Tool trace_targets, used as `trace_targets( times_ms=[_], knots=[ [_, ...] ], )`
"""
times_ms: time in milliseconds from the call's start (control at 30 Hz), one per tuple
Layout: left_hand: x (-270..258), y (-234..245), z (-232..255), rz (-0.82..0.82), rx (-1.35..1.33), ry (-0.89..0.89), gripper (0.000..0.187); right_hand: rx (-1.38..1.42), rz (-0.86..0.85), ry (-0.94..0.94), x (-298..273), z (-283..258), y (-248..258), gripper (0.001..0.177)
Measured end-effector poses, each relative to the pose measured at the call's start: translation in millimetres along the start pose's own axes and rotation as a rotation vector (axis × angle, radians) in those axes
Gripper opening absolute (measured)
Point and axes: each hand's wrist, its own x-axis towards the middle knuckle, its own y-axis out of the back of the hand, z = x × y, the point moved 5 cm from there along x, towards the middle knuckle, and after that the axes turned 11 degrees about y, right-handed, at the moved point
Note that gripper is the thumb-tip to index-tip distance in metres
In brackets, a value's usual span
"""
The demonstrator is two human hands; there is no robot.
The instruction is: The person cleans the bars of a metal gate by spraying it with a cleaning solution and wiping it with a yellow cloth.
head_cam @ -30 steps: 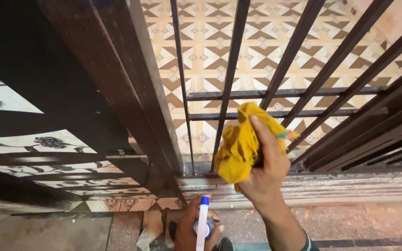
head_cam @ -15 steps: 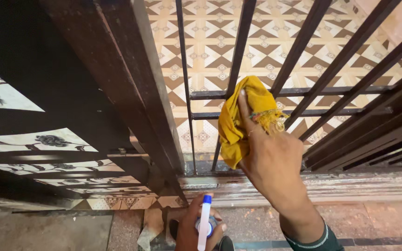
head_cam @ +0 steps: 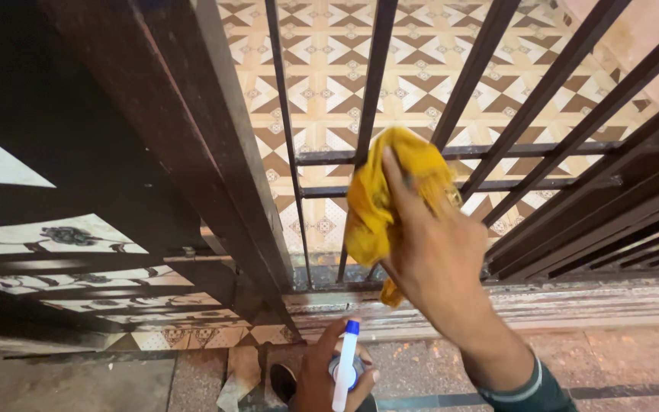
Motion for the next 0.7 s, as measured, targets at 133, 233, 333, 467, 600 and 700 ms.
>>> trace_targets(
  times_ms=[133,233,333,467,600,700],
  knots=[
    [-0.4,1.7,-7.5,0.060,-0.037,0.012,0.079,0.275,0.382,-0.035,-37.6,-9.2,21.5,0.037],
    [2.7,7.9,-3.8,0.055,-0.033,0.013,0.078,0.257,0.526,0.004,-40.3,-7.0,32.7,0.036],
    [2.7,9.0,5.7,0.018,-0.023,0.049,0.076,0.211,0.498,0.002,-23.2,3.4,31.0,0.034],
    [3.6,7.3,21.2,0.024,0.015,-0.057,0.076,-0.034,0.026,-0.187,4.9,14.3,4.5,0.033],
    [2.8,1.2,21.1,-0.037,-0.025,0.031,0.078,0.104,-0.194,-0.216,6.0,11.9,-18.2,0.044],
    [-0.1,-1.7,17.9,-0.059,0.012,0.112,0.077,0.429,0.065,-0.100,5.7,10.6,-14.8,0.030]
  ],
)
